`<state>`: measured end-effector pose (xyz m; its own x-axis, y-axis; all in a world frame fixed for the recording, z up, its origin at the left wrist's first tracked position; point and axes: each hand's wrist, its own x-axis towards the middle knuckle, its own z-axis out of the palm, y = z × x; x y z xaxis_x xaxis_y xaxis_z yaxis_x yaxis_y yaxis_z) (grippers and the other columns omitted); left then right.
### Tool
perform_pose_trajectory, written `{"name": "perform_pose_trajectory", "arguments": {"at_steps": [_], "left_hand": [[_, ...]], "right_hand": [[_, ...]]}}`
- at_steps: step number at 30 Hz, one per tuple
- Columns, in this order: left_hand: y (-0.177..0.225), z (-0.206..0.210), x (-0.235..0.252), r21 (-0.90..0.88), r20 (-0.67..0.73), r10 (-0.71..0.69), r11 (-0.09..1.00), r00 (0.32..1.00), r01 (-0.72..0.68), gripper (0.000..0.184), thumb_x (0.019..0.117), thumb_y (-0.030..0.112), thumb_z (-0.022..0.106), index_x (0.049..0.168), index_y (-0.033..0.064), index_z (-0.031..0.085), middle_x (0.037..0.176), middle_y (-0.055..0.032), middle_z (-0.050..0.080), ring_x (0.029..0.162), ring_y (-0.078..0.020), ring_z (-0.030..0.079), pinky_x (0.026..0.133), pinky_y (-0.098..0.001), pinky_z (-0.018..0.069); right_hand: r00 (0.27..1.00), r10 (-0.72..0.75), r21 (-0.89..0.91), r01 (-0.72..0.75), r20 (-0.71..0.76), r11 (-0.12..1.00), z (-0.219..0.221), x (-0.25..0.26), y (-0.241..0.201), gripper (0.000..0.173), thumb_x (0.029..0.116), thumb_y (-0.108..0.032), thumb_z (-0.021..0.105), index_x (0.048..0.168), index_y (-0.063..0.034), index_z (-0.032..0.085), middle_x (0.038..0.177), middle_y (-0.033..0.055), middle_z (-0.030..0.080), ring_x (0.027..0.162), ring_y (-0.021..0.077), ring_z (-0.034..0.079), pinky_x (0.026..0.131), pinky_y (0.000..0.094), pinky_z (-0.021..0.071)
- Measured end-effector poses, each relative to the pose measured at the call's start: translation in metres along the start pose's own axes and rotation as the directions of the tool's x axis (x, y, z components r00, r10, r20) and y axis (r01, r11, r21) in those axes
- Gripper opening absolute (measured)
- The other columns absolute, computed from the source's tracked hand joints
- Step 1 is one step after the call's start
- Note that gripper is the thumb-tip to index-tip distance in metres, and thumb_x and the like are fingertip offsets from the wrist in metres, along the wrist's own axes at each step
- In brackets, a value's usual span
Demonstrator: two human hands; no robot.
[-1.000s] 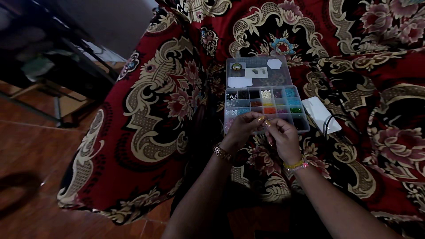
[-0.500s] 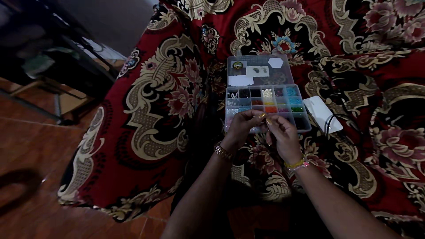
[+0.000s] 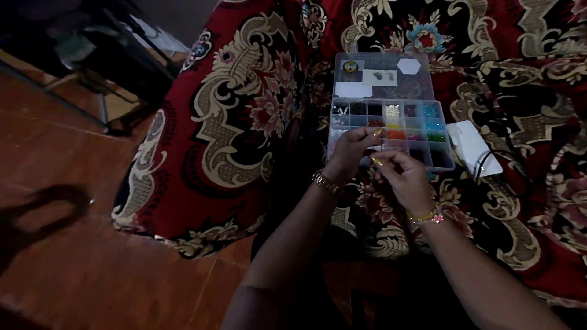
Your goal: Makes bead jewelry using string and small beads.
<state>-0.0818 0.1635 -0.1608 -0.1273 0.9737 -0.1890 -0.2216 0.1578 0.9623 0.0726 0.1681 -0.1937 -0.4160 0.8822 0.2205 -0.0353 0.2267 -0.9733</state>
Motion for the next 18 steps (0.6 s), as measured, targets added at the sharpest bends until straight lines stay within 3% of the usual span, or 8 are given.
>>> {"name": "perform_pose_trajectory", "arguments": {"at_steps": [4,7,10,14,18], "left_hand": [[0.004,0.001,0.003,-0.185,-0.102,-0.118,0.978,0.988,0.097,0.035,0.1110,0.030,0.041,0.131,0.0086,0.060,0.119,-0.0019,0.066,0.097,-0.0079,0.065,0.082,-0.0265,0.0532],[0.003,0.001,0.010,-0.328,-0.220,-0.168,0.941,0.961,0.089,0.029,0.1107,0.028,0.042,0.126,0.0080,0.057,0.103,0.0014,0.066,0.080,-0.0044,0.063,0.072,-0.0215,0.0527],[0.001,0.002,0.005,-0.288,-0.275,-0.120,0.957,0.954,0.038,0.027,0.1115,0.031,0.038,0.123,0.0131,0.055,0.098,0.0051,0.063,0.074,-0.0018,0.059,0.067,-0.0198,0.0501],[0.005,0.005,0.004,-0.250,-0.381,-0.097,0.968,0.920,-0.001,0.028,0.1111,0.031,0.039,0.124,0.0114,0.055,0.100,0.0012,0.063,0.077,-0.0064,0.059,0.067,-0.0240,0.0496],[0.003,0.004,0.010,-0.093,-0.466,0.071,0.987,0.882,-0.128,0.026,0.1109,0.022,0.040,0.118,0.0045,0.058,0.101,-0.0036,0.065,0.079,-0.0090,0.061,0.063,-0.0244,0.0493]], "right_hand": [[0.998,-0.055,-0.028,0.056,0.032,0.998,0.010,-0.009,-0.003,0.015,0.0941,-0.009,0.066,0.103,-0.0031,0.076,0.087,-0.0012,0.071,0.070,0.0000,0.064,0.065,0.0170,0.0561],[0.971,-0.231,-0.180,0.240,0.067,0.954,0.024,-0.022,-0.006,0.021,0.0928,-0.017,0.069,0.104,-0.0012,0.077,0.091,0.0036,0.071,0.074,-0.0020,0.062,0.067,0.0126,0.0528],[0.899,-0.419,-0.289,0.439,0.130,0.851,0.035,-0.030,-0.003,0.026,0.0913,-0.024,0.075,0.105,-0.0021,0.077,0.089,0.0063,0.072,0.078,0.0013,0.065,0.072,0.0120,0.0541],[0.889,-0.443,-0.377,0.451,0.114,0.809,0.042,-0.031,0.002,0.029,0.0894,-0.028,0.077,0.103,-0.0024,0.074,0.089,0.0081,0.070,0.075,0.0029,0.061,0.071,0.0103,0.0500],[0.886,-0.451,-0.381,0.456,0.107,0.805,0.044,-0.032,0.005,0.027,0.0912,-0.027,0.074,0.101,-0.0012,0.072,0.090,0.0098,0.069,0.077,0.0049,0.062,0.072,0.0118,0.0512]]}}
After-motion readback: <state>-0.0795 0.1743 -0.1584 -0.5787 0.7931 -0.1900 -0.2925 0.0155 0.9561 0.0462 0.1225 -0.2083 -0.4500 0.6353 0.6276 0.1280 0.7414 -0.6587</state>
